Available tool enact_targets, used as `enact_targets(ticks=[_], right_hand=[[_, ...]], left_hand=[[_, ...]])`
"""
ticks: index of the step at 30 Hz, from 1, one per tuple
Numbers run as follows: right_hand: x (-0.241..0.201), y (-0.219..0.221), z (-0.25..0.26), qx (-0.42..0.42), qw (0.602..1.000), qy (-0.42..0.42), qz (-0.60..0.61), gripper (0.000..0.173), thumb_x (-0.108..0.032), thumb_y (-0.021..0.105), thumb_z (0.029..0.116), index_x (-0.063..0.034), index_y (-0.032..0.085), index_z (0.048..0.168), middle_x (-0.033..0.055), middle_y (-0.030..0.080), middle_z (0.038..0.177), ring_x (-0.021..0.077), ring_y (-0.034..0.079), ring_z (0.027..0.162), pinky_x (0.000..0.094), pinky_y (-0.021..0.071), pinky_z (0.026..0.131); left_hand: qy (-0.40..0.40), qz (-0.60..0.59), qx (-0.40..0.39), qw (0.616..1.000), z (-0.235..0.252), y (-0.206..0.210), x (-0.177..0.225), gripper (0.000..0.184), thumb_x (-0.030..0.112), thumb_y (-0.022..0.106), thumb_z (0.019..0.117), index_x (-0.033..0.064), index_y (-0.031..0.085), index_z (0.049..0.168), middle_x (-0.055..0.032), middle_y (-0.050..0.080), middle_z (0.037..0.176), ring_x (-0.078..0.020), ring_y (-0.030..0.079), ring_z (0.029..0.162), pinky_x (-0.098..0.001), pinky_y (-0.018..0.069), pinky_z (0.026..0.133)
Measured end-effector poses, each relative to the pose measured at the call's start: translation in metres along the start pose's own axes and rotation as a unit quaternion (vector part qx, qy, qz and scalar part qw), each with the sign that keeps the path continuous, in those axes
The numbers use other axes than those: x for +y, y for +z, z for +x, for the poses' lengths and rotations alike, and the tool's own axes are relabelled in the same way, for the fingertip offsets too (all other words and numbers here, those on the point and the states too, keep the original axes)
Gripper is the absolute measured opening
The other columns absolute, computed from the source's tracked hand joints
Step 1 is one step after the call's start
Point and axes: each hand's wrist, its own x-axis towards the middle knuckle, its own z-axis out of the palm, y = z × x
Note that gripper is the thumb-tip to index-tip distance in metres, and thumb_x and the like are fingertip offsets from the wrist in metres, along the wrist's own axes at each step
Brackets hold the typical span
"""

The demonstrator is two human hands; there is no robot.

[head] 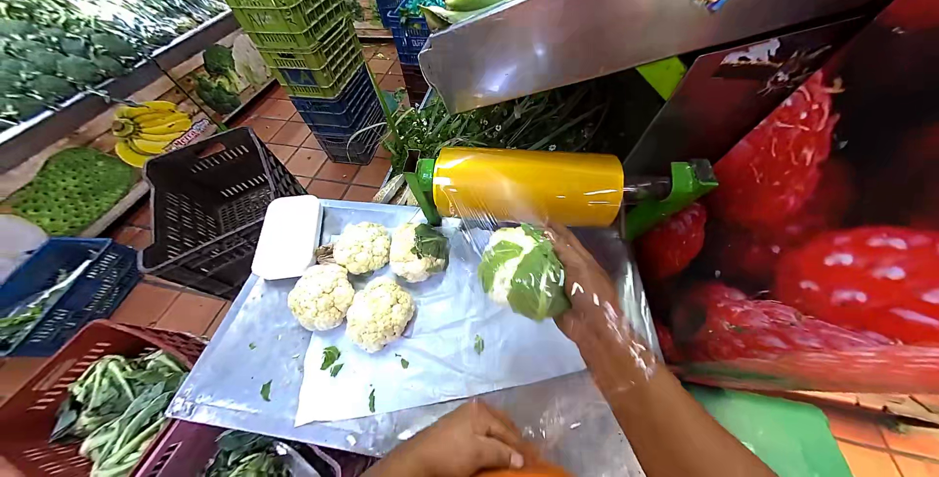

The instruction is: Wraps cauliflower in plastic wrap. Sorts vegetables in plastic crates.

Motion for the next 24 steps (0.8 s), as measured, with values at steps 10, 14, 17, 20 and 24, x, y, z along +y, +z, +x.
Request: enact_targets(ticks=[10, 14, 17, 20, 24], right_hand=[[0.045, -0.045, -0.099, -0.081, 0.985, -0.124, -0.091, 0.079, -0.047, 0.079, 0.0834, -0.0135, 0.045, 0.147, 0.0073, 0.065, 0.134, 0.0188, 0.068, 0.113, 0.0362, 0.0606, 0.091], [0.076, -0.061, -0.118, -0.084, 0.983, -0.14, -0.083, 0.07, -0.039, 0.082, 0.0833, -0.008, 0.055, 0.141, 0.0128, 0.065, 0.134, 0.0253, 0.065, 0.119, 0.0417, 0.0571, 0.1], [0.093, -0.069, -0.124, -0.108, 0.975, -0.177, -0.073, 0.061, -0.036, 0.082, 0.0848, -0.0153, 0.059, 0.137, 0.0131, 0.062, 0.138, 0.0279, 0.062, 0.125, 0.0454, 0.0543, 0.104], [0.106, -0.073, -0.133, -0.12, 0.978, -0.161, -0.065, 0.062, -0.037, 0.083, 0.0842, -0.0206, 0.058, 0.138, 0.0124, 0.06, 0.142, 0.0283, 0.059, 0.129, 0.0461, 0.0529, 0.106], [0.109, -0.074, -0.143, -0.213, 0.957, -0.177, -0.082, 0.061, -0.042, 0.077, 0.09, -0.031, 0.054, 0.145, 0.0076, 0.051, 0.153, 0.0282, 0.048, 0.142, 0.0501, 0.0431, 0.117]], left_hand=[[-0.123, 0.063, 0.151, 0.979, 0.095, -0.07, 0.06, 0.029, -0.003, 0.057, 0.0984, -0.0139, 0.061, 0.125, -0.022, 0.069, 0.118, -0.0208, 0.065, 0.11, -0.0329, 0.049, 0.101], [-0.146, -0.13, 0.098, 0.976, 0.107, -0.062, 0.063, 0.016, 0.01, 0.058, 0.1028, 0.0002, 0.069, 0.108, -0.002, 0.07, 0.089, -0.0038, 0.063, 0.076, -0.0243, 0.0543, 0.07], [-0.133, -0.253, 0.055, 0.957, 0.079, -0.049, 0.048, 0.024, 0.015, 0.05, 0.1011, 0.0055, 0.071, 0.109, -0.0013, 0.072, 0.092, -0.0064, 0.067, 0.081, -0.0273, 0.0581, 0.075], [-0.102, -0.284, 0.025, 0.953, 0.051, -0.043, 0.038, 0.027, 0.025, 0.054, 0.0999, 0.0115, 0.071, 0.117, 0.0031, 0.073, 0.103, -0.0054, 0.069, 0.091, -0.0277, 0.0586, 0.082], [-0.038, -0.233, -0.019, 0.971, 0.026, -0.038, 0.049, 0.042, 0.021, 0.066, 0.0967, 0.0045, 0.065, 0.135, -0.0058, 0.067, 0.135, -0.013, 0.064, 0.12, -0.0341, 0.0532, 0.103]])
